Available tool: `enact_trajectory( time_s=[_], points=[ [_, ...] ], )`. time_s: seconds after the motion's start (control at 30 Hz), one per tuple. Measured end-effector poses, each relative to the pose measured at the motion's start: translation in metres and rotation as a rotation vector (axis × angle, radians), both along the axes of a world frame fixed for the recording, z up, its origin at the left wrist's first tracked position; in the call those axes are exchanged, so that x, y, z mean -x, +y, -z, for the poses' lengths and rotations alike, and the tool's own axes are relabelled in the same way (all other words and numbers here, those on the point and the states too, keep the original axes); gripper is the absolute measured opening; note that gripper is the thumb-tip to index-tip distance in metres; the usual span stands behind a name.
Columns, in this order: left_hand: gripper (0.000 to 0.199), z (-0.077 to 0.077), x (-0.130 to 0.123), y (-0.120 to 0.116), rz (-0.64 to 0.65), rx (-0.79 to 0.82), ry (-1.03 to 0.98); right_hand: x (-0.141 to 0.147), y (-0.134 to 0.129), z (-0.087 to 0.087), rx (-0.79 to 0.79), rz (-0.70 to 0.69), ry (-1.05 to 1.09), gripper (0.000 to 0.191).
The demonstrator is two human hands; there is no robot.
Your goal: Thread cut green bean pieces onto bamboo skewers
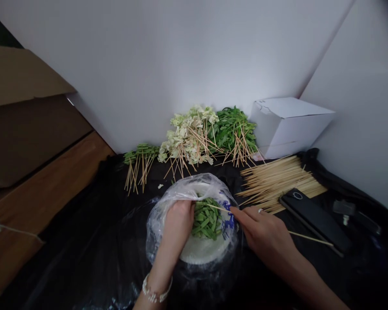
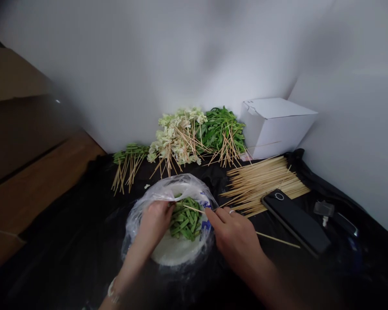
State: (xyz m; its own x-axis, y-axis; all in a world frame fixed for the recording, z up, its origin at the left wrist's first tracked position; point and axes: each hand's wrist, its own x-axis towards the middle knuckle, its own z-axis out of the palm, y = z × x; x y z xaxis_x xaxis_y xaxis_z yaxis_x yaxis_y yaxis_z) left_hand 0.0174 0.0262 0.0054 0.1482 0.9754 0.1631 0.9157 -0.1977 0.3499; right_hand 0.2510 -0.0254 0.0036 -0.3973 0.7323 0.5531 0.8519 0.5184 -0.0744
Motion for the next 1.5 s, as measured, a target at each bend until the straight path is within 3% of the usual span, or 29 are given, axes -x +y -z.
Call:
enact_trajectory(
  time_s=[0.13,0.27,0.47,0.67,1.2,1.33,1.5],
  points=[
    [0.018,0.001,0.001,-0.027,0.04,0.131,-0.609,0.0,-0.007,0.003,0.017,0.003,0.018,0.037],
    [0.022,0.007,-0.001,-0.048,-0.094,0.316,-1.224,0.01,-0.02,0.0,-0.024,-0.022,0.103,0.035],
    [0.03,-0.002,0.0,-0.051,-0.267,0.378,-1.631,0.028,-0.031,-0.002,-0.077,-0.128,0.243,0.036],
    [0.036,-0.009,0.0,-0.047,-0.318,0.421,-1.736,0.03,-0.025,0.0,-0.111,-0.114,0.209,0.036],
    [0.036,-0.011,-0.002,-0.045,-0.358,0.367,-1.762,0.036,-0.017,0.003,-0.144,-0.127,0.168,0.036],
    [0.035,-0.01,0.0,-0.039,-0.355,0.333,-1.775,0.034,0.003,0.001,-0.232,-0.189,0.078,0.032],
    [0.036,-0.008,0.002,-0.035,-0.337,0.303,-1.796,0.032,0.047,-0.006,-0.32,-0.307,-0.035,0.028]
  ],
)
